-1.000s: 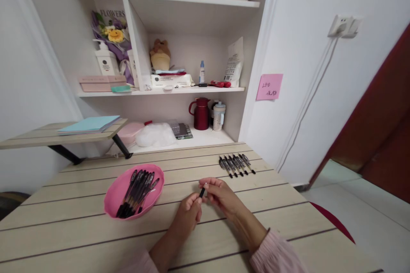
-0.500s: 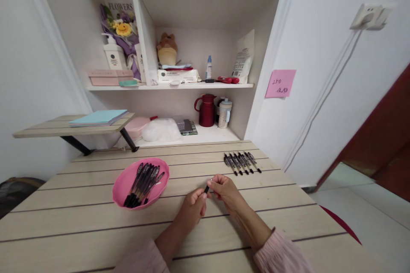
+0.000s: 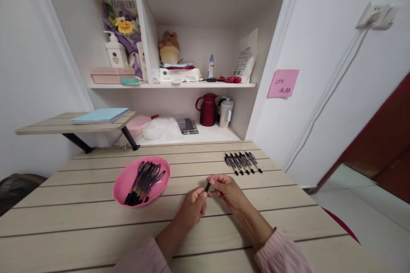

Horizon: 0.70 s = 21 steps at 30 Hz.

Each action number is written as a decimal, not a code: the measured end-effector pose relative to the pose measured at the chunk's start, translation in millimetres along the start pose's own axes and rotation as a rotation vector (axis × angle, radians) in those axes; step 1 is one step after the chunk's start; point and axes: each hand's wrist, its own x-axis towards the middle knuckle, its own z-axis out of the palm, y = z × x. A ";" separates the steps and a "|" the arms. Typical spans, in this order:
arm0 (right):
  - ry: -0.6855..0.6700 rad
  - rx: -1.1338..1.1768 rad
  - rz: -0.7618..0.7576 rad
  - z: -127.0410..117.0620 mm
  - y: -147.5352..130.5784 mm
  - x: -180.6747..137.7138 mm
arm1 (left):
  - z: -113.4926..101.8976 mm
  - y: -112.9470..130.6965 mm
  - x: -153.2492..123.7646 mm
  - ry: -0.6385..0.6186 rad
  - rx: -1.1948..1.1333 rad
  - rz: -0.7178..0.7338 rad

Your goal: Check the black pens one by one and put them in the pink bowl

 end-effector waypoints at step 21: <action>0.441 -1.483 0.113 -72.1 -40.4 98.4 | -2.3 5.1 -0.7 0.022 -0.077 -0.056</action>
